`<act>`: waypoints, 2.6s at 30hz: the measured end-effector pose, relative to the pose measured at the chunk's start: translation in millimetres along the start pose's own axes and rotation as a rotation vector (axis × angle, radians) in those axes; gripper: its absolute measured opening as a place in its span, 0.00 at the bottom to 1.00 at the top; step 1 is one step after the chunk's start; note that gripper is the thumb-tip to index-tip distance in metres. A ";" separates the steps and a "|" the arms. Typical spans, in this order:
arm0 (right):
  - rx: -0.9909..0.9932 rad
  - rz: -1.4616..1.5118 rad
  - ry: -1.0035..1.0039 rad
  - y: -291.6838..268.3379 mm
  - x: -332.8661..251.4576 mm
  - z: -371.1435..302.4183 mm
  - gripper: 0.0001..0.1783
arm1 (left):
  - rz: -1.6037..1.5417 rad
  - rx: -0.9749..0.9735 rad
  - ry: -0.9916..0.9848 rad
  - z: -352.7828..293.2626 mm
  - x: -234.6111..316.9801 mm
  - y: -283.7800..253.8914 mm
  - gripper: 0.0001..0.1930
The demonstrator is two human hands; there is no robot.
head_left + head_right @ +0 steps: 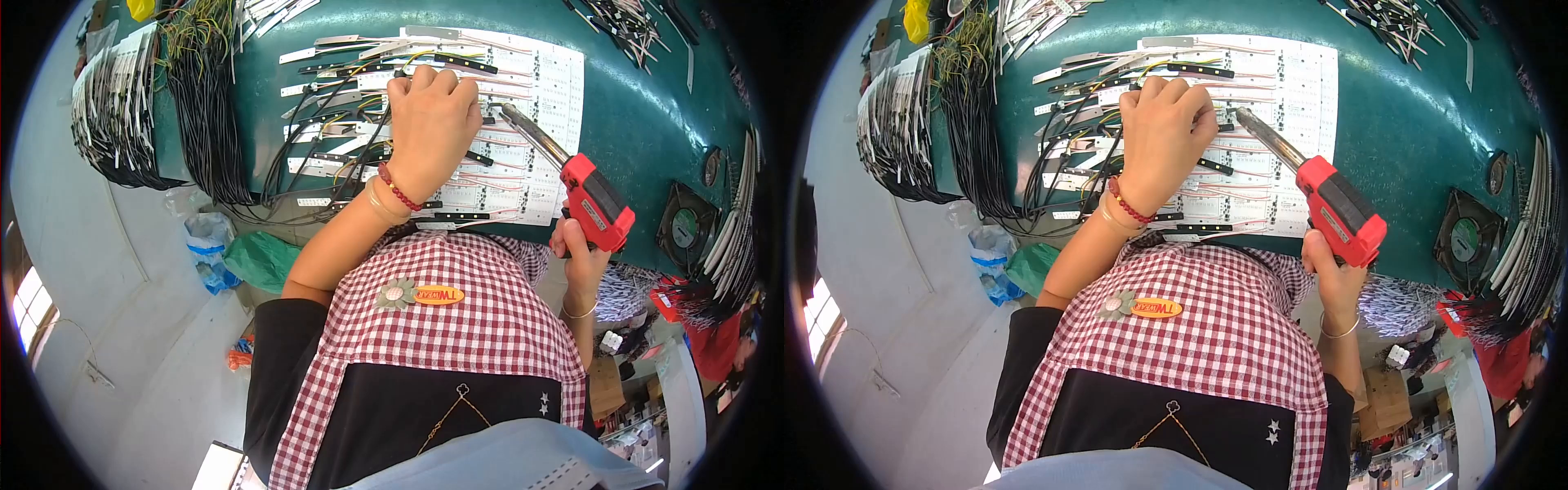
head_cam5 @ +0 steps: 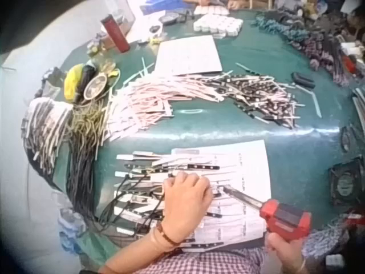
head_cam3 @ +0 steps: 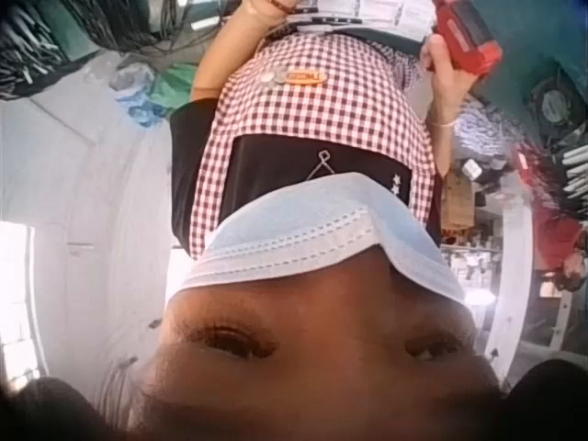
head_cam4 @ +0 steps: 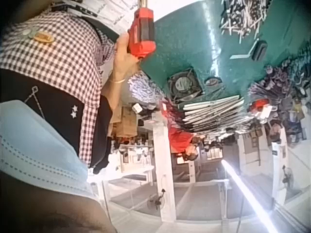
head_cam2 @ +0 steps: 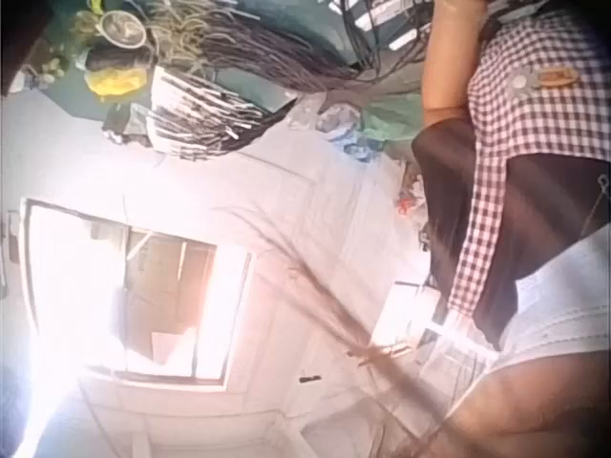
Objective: Soldering wires onto components at a factory assembly station.
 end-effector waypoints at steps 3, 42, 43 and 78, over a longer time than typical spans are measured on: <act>0.011 -0.019 0.043 2.8 3.1 -2.2 0.13 | 0.017 -0.028 -0.015 -1.9 -1.1 -0.8 0.05; 0.018 0.008 0.093 16.6 3.1 -9.8 0.15 | 0.038 -0.059 -0.014 -2.4 -3.7 -5.6 0.05; 0.005 0.003 0.081 15.5 4.9 -10.2 0.14 | 0.037 -0.059 -0.014 -2.4 -3.7 -5.0 0.05; 0.047 0.117 -0.205 15.0 -19.6 -6.8 0.20 | -0.056 0.002 -0.041 5.5 -7.3 -25.3 0.07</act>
Point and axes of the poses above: each hand's wrist, its own z-axis towards the middle knuckle, its own y-axis out of the palm, x = y × z, the point moved 7 cm from there along z, towards the middle knuckle, and after that the axes turned 1 degree about -x, right-handed, at the moved point
